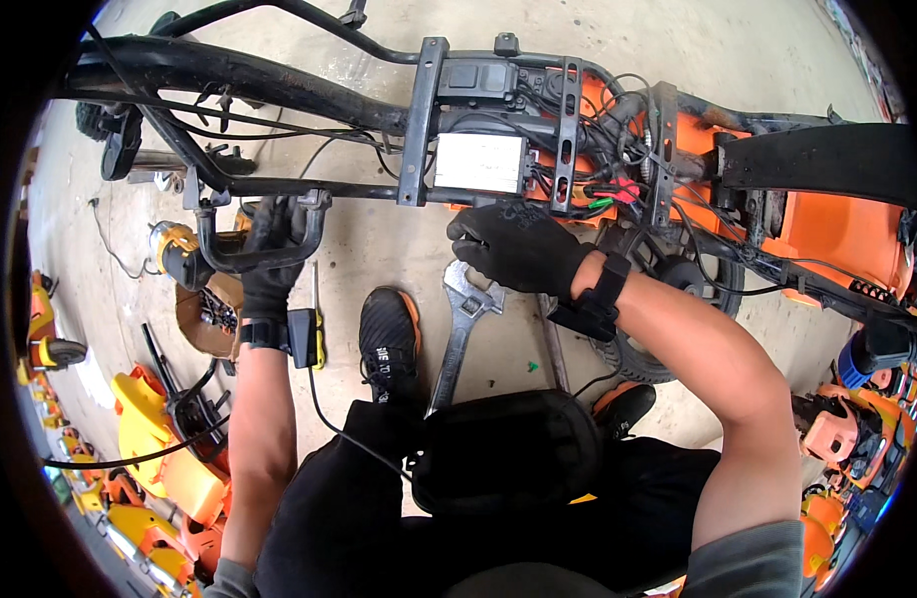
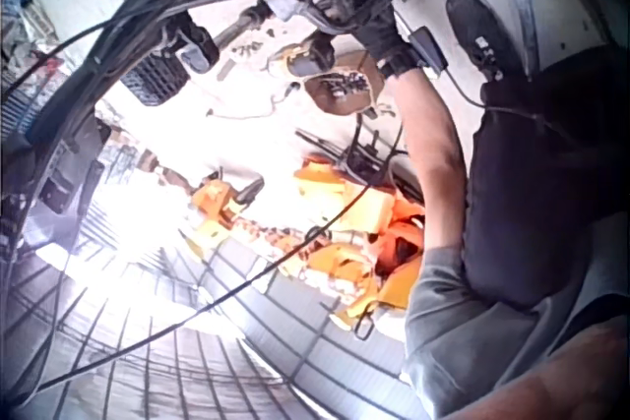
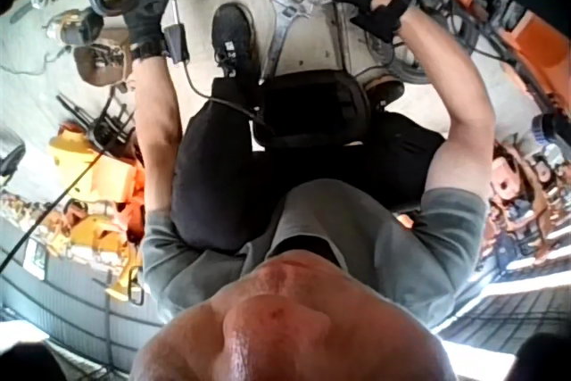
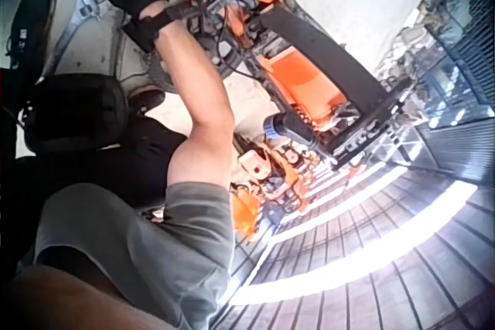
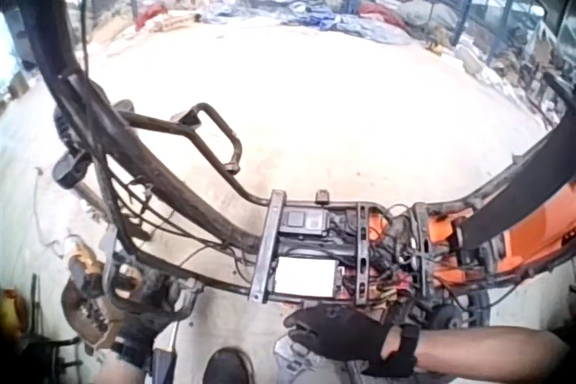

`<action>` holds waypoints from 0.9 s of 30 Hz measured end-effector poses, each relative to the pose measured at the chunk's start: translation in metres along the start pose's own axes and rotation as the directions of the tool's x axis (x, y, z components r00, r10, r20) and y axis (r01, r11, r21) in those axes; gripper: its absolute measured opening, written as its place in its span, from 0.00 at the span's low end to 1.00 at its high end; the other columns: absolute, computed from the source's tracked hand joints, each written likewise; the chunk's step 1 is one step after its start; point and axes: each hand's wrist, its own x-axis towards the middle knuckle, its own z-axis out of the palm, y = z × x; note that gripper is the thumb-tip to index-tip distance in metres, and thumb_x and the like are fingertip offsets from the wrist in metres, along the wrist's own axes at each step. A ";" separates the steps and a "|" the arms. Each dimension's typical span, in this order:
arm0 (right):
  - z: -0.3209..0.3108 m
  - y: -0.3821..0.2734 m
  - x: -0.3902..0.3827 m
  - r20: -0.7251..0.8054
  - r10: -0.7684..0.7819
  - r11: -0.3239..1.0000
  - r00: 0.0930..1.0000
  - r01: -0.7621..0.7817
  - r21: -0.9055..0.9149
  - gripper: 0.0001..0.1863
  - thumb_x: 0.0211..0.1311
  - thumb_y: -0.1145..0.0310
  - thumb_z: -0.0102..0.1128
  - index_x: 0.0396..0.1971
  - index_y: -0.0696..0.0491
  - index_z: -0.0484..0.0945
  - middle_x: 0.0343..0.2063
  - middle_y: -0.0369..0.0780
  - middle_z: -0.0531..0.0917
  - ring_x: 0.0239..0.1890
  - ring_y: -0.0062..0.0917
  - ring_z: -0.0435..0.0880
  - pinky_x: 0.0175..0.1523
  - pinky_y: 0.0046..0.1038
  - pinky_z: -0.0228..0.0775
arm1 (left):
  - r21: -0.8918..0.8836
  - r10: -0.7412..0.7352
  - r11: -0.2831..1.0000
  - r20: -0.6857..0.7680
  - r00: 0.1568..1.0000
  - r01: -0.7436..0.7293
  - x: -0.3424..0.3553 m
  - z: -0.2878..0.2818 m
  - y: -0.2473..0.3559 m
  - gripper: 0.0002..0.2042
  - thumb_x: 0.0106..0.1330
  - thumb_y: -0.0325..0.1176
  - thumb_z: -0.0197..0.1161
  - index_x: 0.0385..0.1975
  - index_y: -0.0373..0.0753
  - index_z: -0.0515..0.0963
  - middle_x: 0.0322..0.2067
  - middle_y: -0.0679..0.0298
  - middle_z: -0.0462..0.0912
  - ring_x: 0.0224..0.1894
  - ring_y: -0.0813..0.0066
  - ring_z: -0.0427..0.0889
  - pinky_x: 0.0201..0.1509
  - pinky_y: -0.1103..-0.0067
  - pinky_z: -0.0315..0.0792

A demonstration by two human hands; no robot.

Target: The person works on the electrical components of an orange motorcycle frame, connecting wires and handling colored connectors by hand while wearing gloves.

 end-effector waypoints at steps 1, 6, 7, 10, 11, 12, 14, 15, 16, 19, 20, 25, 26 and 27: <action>-0.002 -0.003 0.002 -0.001 0.014 1.000 1.000 -0.014 0.024 0.16 0.70 0.59 0.59 0.48 0.55 0.82 0.40 0.47 0.87 0.45 0.43 0.86 0.51 0.40 0.77 | 0.097 0.014 0.995 0.060 0.998 -0.020 0.007 -0.001 0.008 0.25 0.76 0.25 0.50 0.72 0.35 0.60 0.60 0.52 0.77 0.61 0.65 0.79 0.65 0.74 0.76; 0.001 -0.002 0.003 -0.037 0.027 0.994 0.999 -0.023 0.107 0.14 0.69 0.60 0.60 0.44 0.55 0.83 0.39 0.48 0.87 0.44 0.43 0.86 0.50 0.40 0.77 | 0.490 -0.036 0.872 0.062 0.997 0.001 0.031 0.030 0.013 0.25 0.78 0.29 0.53 0.73 0.33 0.60 0.60 0.50 0.78 0.60 0.62 0.80 0.65 0.72 0.75; -0.001 -0.002 0.004 0.006 0.048 0.991 0.999 -0.048 0.122 0.16 0.71 0.61 0.59 0.47 0.56 0.82 0.41 0.48 0.86 0.45 0.40 0.86 0.51 0.38 0.76 | 0.485 -0.002 0.874 -0.040 0.999 0.021 0.034 0.053 0.014 0.25 0.77 0.39 0.60 0.68 0.32 0.69 0.55 0.54 0.82 0.54 0.70 0.83 0.56 0.75 0.79; -0.006 0.001 0.006 0.086 0.075 0.985 0.993 -0.087 0.148 0.18 0.73 0.62 0.57 0.53 0.59 0.80 0.45 0.48 0.86 0.47 0.35 0.85 0.53 0.33 0.76 | 0.410 -0.037 0.909 -0.096 0.995 0.074 0.048 0.067 0.010 0.24 0.77 0.41 0.60 0.66 0.32 0.70 0.54 0.54 0.83 0.54 0.69 0.83 0.55 0.75 0.79; -0.004 0.004 0.006 0.078 0.062 0.986 0.995 -0.074 0.150 0.18 0.73 0.62 0.57 0.53 0.59 0.80 0.45 0.48 0.86 0.46 0.35 0.85 0.53 0.33 0.76 | 0.419 -0.042 0.903 -0.135 0.990 0.095 0.050 0.072 0.009 0.22 0.78 0.40 0.59 0.64 0.32 0.72 0.53 0.55 0.84 0.52 0.68 0.85 0.55 0.75 0.80; -0.004 0.004 0.008 0.071 0.044 0.987 0.997 -0.054 0.153 0.18 0.73 0.63 0.57 0.53 0.59 0.80 0.44 0.47 0.86 0.46 0.35 0.85 0.53 0.33 0.76 | 0.422 -0.044 0.902 -0.111 0.993 0.087 0.051 0.073 0.011 0.22 0.78 0.41 0.59 0.63 0.32 0.72 0.52 0.55 0.84 0.52 0.68 0.85 0.55 0.74 0.80; -0.004 0.003 0.010 0.065 0.027 0.988 0.998 -0.036 0.148 0.17 0.72 0.63 0.57 0.53 0.59 0.80 0.43 0.47 0.86 0.45 0.35 0.85 0.52 0.33 0.76 | 0.428 -0.048 0.901 -0.064 0.997 0.071 0.056 0.072 0.015 0.22 0.78 0.41 0.59 0.62 0.31 0.73 0.52 0.56 0.85 0.51 0.67 0.86 0.55 0.74 0.80; -0.005 0.003 0.009 0.059 0.028 0.989 0.998 -0.036 0.142 0.17 0.72 0.63 0.57 0.52 0.59 0.80 0.42 0.47 0.86 0.44 0.35 0.85 0.52 0.33 0.76 | 0.445 -0.030 0.895 -0.004 1.000 0.029 0.062 0.071 0.014 0.22 0.78 0.42 0.58 0.60 0.29 0.73 0.52 0.54 0.84 0.52 0.66 0.86 0.60 0.72 0.80; -0.005 0.004 0.009 0.042 0.031 0.990 0.999 -0.036 0.139 0.17 0.73 0.63 0.57 0.52 0.59 0.81 0.41 0.46 0.86 0.43 0.34 0.85 0.50 0.32 0.77 | 0.412 -0.064 0.910 0.022 0.998 0.049 0.065 0.068 0.015 0.22 0.78 0.41 0.58 0.60 0.29 0.73 0.53 0.53 0.84 0.53 0.66 0.85 0.62 0.72 0.79; -0.001 0.006 0.008 0.002 0.041 0.986 0.999 -0.041 0.159 0.16 0.73 0.63 0.57 0.51 0.58 0.81 0.37 0.44 0.86 0.39 0.30 0.86 0.47 0.31 0.77 | 0.305 -0.133 0.948 0.116 0.984 0.092 0.070 0.062 0.016 0.22 0.79 0.41 0.56 0.61 0.28 0.72 0.56 0.52 0.81 0.56 0.64 0.84 0.66 0.71 0.77; 0.001 0.008 0.009 -0.004 0.048 0.982 0.999 -0.046 0.181 0.16 0.73 0.63 0.56 0.51 0.58 0.81 0.36 0.43 0.86 0.38 0.29 0.86 0.45 0.31 0.77 | 0.262 -0.135 0.961 0.156 0.978 0.091 0.070 0.061 0.014 0.22 0.80 0.41 0.55 0.61 0.28 0.72 0.57 0.51 0.80 0.57 0.64 0.83 0.67 0.71 0.76; 0.000 0.008 0.010 0.002 0.080 0.971 0.997 -0.078 0.225 0.14 0.73 0.63 0.56 0.48 0.57 0.81 0.35 0.42 0.85 0.38 0.30 0.85 0.45 0.31 0.77 | 0.368 -0.150 0.927 0.185 0.971 0.073 0.069 0.058 0.016 0.22 0.80 0.42 0.53 0.62 0.29 0.71 0.59 0.52 0.78 0.60 0.66 0.81 0.67 0.72 0.76; 0.000 0.009 0.010 0.008 0.085 0.973 0.996 -0.085 0.213 0.13 0.72 0.62 0.57 0.46 0.55 0.82 0.38 0.43 0.85 0.41 0.35 0.85 0.47 0.34 0.77 | 0.429 -0.136 0.902 0.192 0.972 0.042 0.067 0.057 0.016 0.21 0.80 0.42 0.53 0.61 0.29 0.72 0.58 0.53 0.80 0.58 0.67 0.82 0.65 0.73 0.76; 0.000 0.010 0.010 0.014 0.090 0.976 0.996 -0.091 0.200 0.12 0.70 0.62 0.57 0.44 0.53 0.82 0.41 0.44 0.86 0.44 0.40 0.85 0.50 0.36 0.77 | 0.487 -0.122 0.874 0.199 0.972 0.010 0.066 0.057 0.017 0.21 0.80 0.41 0.53 0.60 0.30 0.73 0.56 0.54 0.81 0.57 0.68 0.83 0.64 0.74 0.77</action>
